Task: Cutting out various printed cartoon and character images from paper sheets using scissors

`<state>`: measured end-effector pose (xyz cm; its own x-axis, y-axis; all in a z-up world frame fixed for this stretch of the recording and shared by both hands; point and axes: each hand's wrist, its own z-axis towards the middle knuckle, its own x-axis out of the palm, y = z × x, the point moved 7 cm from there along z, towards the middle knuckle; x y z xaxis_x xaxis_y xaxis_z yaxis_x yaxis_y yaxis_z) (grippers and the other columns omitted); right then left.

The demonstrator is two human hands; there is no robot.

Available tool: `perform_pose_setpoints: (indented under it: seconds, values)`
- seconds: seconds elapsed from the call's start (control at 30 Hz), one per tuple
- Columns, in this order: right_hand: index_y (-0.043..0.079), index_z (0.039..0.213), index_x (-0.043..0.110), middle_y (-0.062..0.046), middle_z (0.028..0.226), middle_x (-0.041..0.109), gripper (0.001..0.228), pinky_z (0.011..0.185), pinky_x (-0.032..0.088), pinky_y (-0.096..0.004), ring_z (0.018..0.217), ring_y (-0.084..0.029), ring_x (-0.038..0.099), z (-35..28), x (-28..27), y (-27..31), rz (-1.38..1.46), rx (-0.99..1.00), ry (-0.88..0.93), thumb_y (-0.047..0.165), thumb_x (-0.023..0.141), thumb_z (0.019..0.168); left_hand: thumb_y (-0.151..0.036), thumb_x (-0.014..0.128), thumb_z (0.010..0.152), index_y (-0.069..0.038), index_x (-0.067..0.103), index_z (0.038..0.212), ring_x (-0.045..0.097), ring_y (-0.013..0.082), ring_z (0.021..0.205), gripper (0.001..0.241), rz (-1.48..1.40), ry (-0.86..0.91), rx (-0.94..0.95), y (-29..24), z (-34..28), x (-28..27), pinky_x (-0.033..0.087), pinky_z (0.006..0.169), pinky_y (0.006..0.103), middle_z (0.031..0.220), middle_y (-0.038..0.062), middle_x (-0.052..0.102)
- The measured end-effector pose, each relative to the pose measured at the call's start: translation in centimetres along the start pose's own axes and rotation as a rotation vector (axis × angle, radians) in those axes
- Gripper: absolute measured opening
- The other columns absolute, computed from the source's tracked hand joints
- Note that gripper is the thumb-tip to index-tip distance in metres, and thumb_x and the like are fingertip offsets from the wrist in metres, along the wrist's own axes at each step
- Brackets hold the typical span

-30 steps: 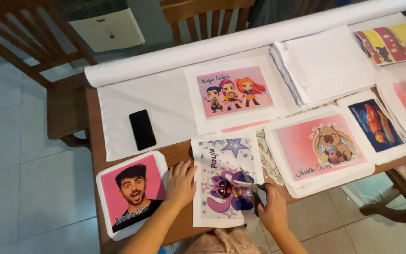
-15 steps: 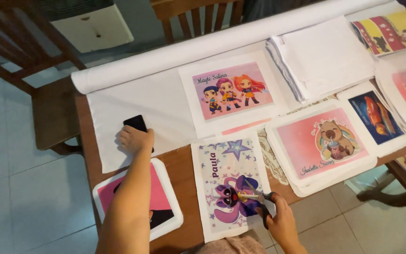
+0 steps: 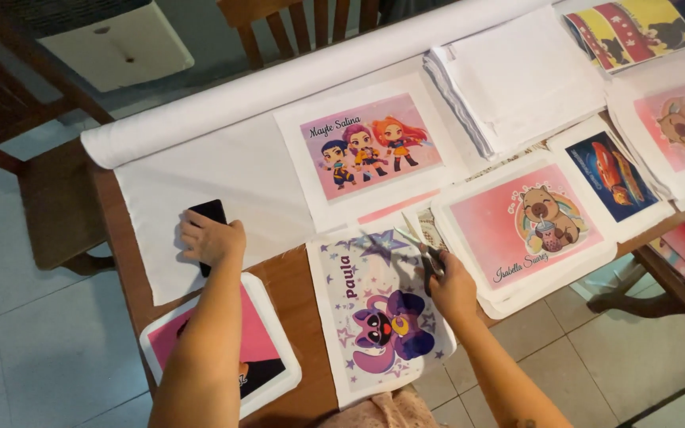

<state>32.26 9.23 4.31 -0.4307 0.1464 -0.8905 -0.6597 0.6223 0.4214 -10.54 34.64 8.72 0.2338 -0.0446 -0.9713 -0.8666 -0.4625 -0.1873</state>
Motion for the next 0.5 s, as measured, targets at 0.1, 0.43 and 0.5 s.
perform_pose_setpoints:
  seconds: [0.1,0.43,0.5]
  values:
    - [0.016,0.136,0.058,-0.012,0.124,0.067,0.056,0.100,0.055,-0.049,0.117,-0.035,0.068,3.9,1.6,0.8,-0.050,0.025,0.020,0.021,0.074,0.082,-0.035,0.068,0.083,-0.004,0.039,0.149,0.046,0.0369,0.122,0.078,-0.126,-0.121,0.143,-0.3,-2.0,3.7,0.037,0.093,0.0502,0.141,0.019,0.043]
    - [0.008,0.128,0.057,-0.013,0.120,0.061,0.052,0.092,0.058,-0.052,0.111,-0.040,0.068,6.8,3.9,1.3,-0.073,0.020,-0.020,0.015,0.080,0.081,-0.041,0.068,0.083,-0.015,0.061,0.122,0.071,0.0311,0.107,0.048,-0.459,0.361,0.045,-1.8,-15.9,11.6,0.055,0.090,0.0474,0.106,0.002,0.073]
    - [0.006,0.129,0.055,-0.016,0.121,0.060,0.053,0.095,0.058,-0.053,0.112,-0.042,0.067,6.5,3.8,1.4,-0.056,0.007,-0.014,0.012,0.078,0.082,-0.040,0.065,0.080,-0.018,0.063,0.115,0.072,0.0288,0.104,0.041,-0.443,0.390,0.036,-3.0,-15.7,11.2,0.055,0.087,0.0453,0.101,-0.002,0.074]
